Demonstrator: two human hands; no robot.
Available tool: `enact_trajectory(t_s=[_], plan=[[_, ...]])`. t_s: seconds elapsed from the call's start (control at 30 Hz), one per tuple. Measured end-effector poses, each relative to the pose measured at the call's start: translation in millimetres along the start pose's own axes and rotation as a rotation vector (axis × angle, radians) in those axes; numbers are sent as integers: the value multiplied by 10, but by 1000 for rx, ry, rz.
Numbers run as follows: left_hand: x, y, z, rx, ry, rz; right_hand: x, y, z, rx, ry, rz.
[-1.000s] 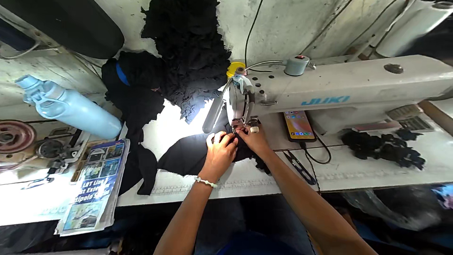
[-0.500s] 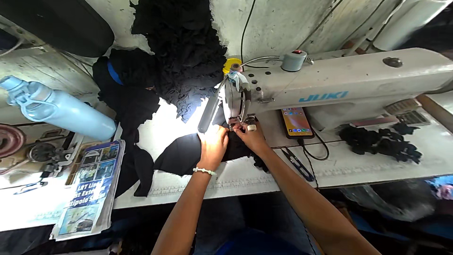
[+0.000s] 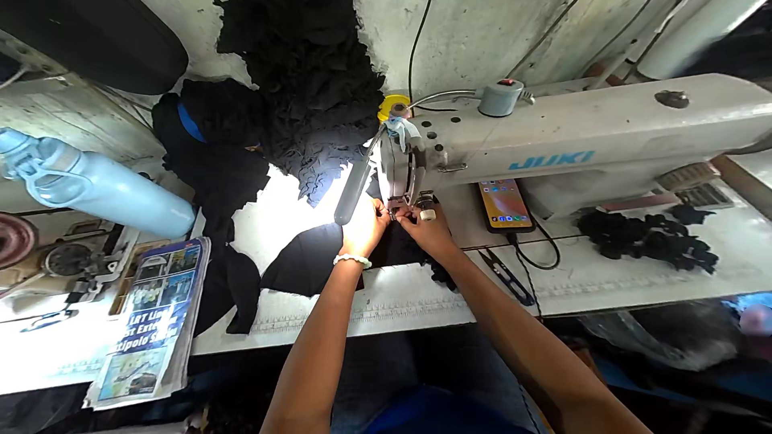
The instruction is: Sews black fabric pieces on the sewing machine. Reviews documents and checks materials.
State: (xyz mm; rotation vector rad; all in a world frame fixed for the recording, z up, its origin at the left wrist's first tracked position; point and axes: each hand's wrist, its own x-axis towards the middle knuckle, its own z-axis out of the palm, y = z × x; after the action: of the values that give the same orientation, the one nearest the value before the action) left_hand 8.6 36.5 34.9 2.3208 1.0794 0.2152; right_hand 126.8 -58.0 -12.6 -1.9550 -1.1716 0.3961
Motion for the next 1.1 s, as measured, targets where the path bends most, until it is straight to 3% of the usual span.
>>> enact_trajectory(t_s=[0.1, 0.33, 0.43, 0.77, 1.1], plan=[[20, -42, 79, 111, 47, 94, -1, -8, -15, -17, -13, 8], [-167, -304, 449, 260, 613, 562, 5, -15, -21, -33, -31, 28], [-302, -380, 471, 274, 555, 701, 3, -8, -14, -41, -23, 18], [-423, -457, 479, 311, 435, 617, -59, -17, -29, 39, -27, 7], [-519, -444, 439, 370, 346, 537, -55, -145, -3, 1, 16, 184]])
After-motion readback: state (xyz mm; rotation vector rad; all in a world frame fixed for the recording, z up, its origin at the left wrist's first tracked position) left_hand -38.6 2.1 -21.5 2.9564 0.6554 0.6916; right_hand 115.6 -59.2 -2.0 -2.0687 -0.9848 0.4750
